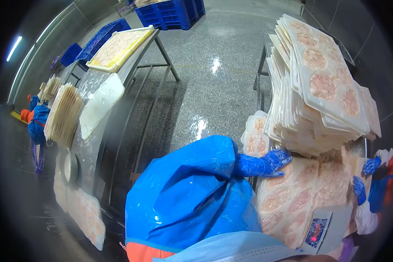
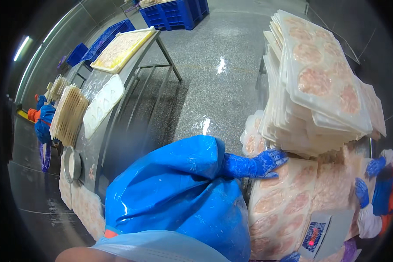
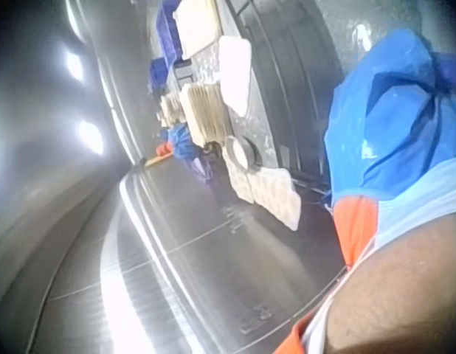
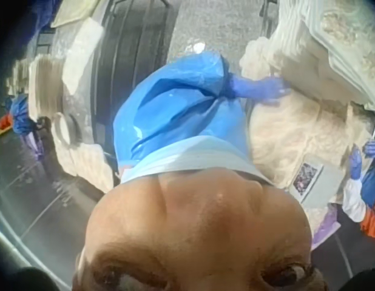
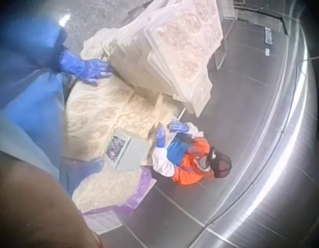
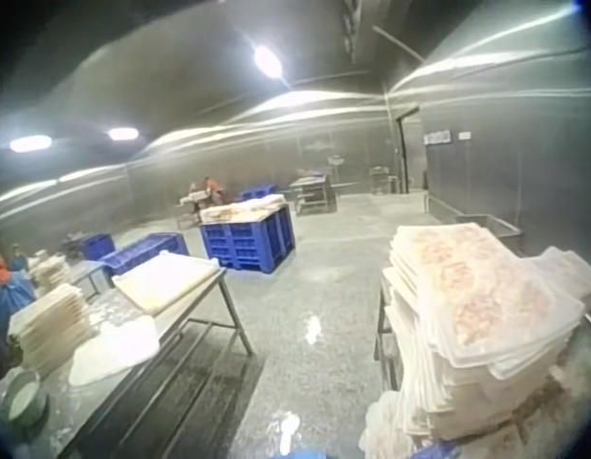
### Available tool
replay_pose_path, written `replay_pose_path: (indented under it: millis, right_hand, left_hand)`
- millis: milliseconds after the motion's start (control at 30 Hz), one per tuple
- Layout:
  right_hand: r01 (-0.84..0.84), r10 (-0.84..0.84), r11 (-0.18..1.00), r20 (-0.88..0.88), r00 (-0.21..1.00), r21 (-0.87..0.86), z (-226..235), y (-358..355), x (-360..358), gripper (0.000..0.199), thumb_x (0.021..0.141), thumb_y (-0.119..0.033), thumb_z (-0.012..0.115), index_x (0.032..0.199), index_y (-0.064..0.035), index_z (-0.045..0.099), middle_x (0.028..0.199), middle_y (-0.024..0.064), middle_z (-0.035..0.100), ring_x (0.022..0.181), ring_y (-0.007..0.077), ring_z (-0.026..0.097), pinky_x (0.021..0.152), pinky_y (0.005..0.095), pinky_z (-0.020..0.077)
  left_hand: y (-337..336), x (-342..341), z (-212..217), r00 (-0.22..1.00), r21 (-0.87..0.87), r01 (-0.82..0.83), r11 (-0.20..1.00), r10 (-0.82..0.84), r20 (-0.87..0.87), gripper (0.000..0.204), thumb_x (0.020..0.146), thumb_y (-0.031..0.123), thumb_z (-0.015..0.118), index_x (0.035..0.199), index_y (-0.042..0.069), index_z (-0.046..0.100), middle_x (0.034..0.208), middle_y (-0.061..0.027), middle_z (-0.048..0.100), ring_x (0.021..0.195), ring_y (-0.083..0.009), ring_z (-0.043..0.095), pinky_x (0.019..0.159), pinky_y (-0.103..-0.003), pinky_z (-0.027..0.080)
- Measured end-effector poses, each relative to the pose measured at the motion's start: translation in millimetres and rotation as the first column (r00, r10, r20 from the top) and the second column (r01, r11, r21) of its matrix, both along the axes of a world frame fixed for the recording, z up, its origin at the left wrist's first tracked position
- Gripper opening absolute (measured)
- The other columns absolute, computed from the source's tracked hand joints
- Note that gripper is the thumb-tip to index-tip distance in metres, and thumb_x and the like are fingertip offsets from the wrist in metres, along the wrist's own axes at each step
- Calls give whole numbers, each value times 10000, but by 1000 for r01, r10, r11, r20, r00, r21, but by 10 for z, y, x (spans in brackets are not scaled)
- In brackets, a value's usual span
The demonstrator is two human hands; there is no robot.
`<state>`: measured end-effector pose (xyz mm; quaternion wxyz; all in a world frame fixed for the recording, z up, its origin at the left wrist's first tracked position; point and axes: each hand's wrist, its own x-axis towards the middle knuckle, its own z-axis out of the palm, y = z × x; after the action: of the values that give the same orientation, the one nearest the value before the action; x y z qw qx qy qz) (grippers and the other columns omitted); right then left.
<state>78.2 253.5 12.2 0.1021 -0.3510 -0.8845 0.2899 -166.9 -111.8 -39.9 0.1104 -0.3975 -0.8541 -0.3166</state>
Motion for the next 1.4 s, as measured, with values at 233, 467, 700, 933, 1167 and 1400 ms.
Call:
replay_pose_path:
  millis: [233,467,700,933,1167,1400]
  right_hand:
    - [-3,1,998,-22,1000,-66,69,-3,-86,646,1042,-471,472,1487,-4,447,1470,179,528,1330,323,516,1118,410,402]
    - [34,-47,988,-82,996,-150,99,-25,5,660,1039,-485,468,1489,-2,442,1469,179,529,1333,320,514,1122,411,399]
    - [34,-70,972,-149,986,-233,217,46,57,675,1037,-499,464,1490,0,437,1469,178,529,1337,317,512,1126,412,396]
    - [102,-205,927,-260,944,-360,264,105,608,689,1035,-512,459,1492,3,432,1468,178,530,1340,314,510,1130,414,393]
    - [211,-452,847,-452,769,-488,654,172,1347,704,1032,-526,455,1494,5,428,1467,178,531,1344,310,508,1134,415,390]
    - [218,-677,658,-440,590,-720,883,892,1564,719,1030,-539,451,1496,8,423,1466,177,531,1348,307,506,1138,417,387]
  left_hand:
    - [-26,-14,-27,998,65,-25,998,22,52,815,919,551,556,1505,7,402,1479,-268,459,1351,-449,449,1137,-546,341]
    - [56,-110,58,959,87,-110,990,82,273,708,886,475,665,1434,48,526,1374,-214,584,1247,-410,557,1079,-507,423]
    - [29,-192,120,948,48,-82,995,63,312,764,890,550,630,1426,19,515,1343,-262,583,1222,-437,564,1064,-517,426]
    - [95,-185,290,875,-81,-61,995,92,475,799,906,606,589,1459,37,486,1403,-253,555,1288,-420,537,1118,-492,396]
    - [52,-1047,829,918,-183,338,923,-280,281,771,961,527,604,1513,25,410,1507,-207,475,1339,-323,519,1121,-447,420]
    - [1525,-1595,640,94,582,-93,808,-575,813,712,969,488,602,1489,31,436,1496,-200,487,1360,-315,496,1134,-460,394]
